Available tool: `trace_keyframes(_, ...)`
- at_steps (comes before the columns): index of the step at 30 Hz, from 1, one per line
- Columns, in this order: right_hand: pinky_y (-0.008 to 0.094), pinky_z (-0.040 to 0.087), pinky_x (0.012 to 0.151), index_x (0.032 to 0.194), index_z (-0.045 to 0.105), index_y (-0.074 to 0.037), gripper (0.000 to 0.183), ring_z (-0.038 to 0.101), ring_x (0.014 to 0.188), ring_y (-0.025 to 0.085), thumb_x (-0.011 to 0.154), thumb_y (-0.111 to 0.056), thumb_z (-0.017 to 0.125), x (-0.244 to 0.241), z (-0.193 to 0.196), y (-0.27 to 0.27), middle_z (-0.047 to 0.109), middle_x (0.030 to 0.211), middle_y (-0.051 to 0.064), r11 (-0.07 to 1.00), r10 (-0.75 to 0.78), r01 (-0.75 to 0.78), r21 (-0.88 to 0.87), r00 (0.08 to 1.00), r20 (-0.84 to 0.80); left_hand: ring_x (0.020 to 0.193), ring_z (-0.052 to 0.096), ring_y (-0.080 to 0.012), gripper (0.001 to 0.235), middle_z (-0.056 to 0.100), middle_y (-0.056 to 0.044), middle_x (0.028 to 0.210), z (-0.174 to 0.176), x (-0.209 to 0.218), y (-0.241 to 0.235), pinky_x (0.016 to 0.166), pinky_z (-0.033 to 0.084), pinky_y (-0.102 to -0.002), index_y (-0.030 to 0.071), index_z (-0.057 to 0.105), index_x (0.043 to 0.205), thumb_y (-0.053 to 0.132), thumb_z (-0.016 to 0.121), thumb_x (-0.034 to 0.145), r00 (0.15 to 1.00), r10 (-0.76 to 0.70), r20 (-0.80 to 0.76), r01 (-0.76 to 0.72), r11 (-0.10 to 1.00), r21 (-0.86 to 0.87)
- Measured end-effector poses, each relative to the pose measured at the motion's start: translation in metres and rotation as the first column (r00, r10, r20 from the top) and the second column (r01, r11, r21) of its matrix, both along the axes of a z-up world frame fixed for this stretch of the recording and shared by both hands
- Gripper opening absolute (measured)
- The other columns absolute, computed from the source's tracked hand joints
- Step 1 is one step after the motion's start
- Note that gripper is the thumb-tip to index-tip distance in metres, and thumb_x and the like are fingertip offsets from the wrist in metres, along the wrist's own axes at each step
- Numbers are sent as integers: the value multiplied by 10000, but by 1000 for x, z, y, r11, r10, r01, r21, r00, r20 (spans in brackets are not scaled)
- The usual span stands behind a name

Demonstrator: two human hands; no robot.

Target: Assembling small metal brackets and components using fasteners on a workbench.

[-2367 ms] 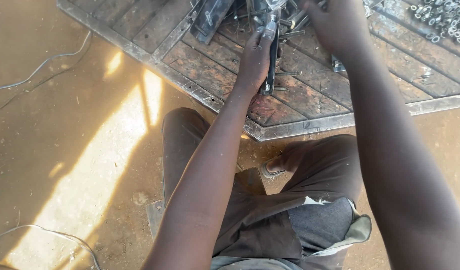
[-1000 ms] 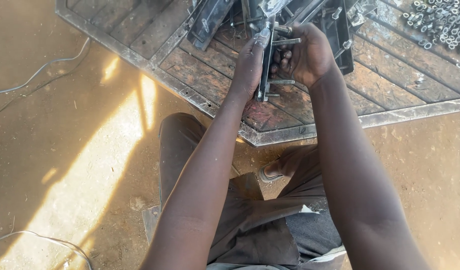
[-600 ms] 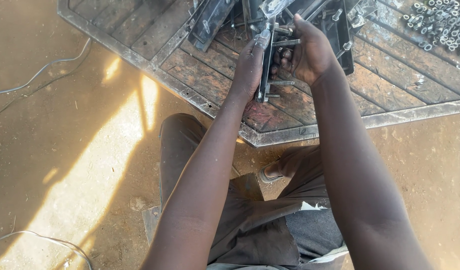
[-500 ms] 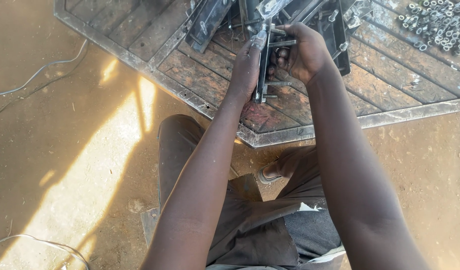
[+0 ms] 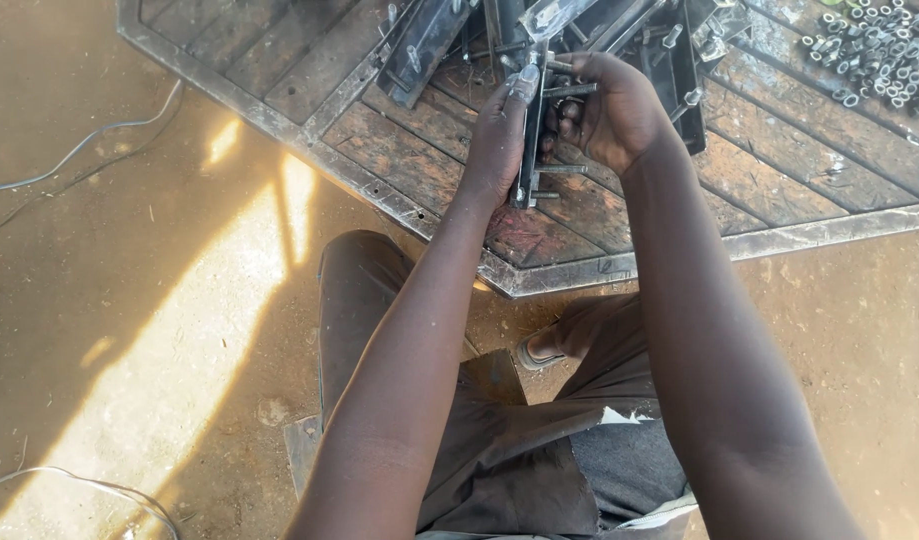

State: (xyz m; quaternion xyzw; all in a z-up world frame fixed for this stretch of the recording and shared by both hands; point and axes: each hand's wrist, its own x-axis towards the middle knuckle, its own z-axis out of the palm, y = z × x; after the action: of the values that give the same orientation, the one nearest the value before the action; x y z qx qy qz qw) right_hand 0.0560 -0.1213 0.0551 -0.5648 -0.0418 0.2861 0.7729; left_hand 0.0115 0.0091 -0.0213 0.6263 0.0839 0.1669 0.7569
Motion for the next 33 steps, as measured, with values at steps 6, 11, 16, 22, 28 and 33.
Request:
trace_keyframes(6, 179, 465, 388, 1019, 578, -60, 171, 501, 504, 83, 1058, -223, 545, -7, 6, 10, 577, 790, 27, 987, -131, 126, -103, 990, -44, 1021, 648, -219, 518, 700, -77, 1060, 12, -8, -3, 885, 538, -366, 111, 698, 1165, 534, 503, 939, 999, -43, 29, 44, 998, -45)
trace_keyframes(11, 248, 524, 442, 1027, 643, -64, 155, 563, 549, 149, 1070, -119, 505, -8, 12, -17, 583, 834, 69, 992, -126, 126, 6, 992, -27, 611, 636, -144, 451, 661, -42, 791, 20, -13, -6, 543, 554, -295, 92, 648, 1129, 470, 480, 949, 990, -26, -138, 7, 991, -135)
trace_keyframes(16, 257, 691, 880, 1008, 694, -1, 261, 770, 986, 215, 1020, 154, 484, 18, 23, -98, 741, 1063, 138, 993, 14, -36, 116, 983, 184, 558, 565, -134, 371, 629, -74, 766, 13, -8, -4, 498, 468, -273, 81, 561, 1166, 404, 552, 984, 985, -169, -20, 151, 925, -349)
trace_keyframes(22, 157, 750, 865, 1117, 648, -75, 258, 821, 990, 123, 984, 89, 498, 81, 19, -170, 756, 1205, 82, 889, -341, 388, -245, 916, 212, 605, 577, -135, 398, 650, -81, 806, 9, -6, -1, 511, 491, -259, 91, 562, 1152, 442, 564, 967, 983, -182, -28, 159, 917, -366)
trace_keyframes(28, 169, 767, 1025, 1429, 539, -210, 503, 741, 1257, 129, 966, -14, 539, 144, 2, -218, 541, 1466, 67, 673, -493, 584, -454, 811, 314, 613, 579, -149, 416, 651, -93, 812, 5, -4, -1, 535, 493, -271, 83, 557, 1167, 444, 573, 961, 984, -179, -23, 160, 922, -353)
trace_keyframes(33, 272, 679, 939, 1454, 440, -193, 551, 537, 1279, 193, 950, 21, 506, 155, -13, -221, 417, 1520, 30, 515, -404, 659, -548, 751, 522, 646, 579, -140, 434, 648, -85, 830, 7, -3, -2, 563, 487, -254, 87, 561, 1181, 454, 584, 951, 984, -175, -21, 155, 917, -367)
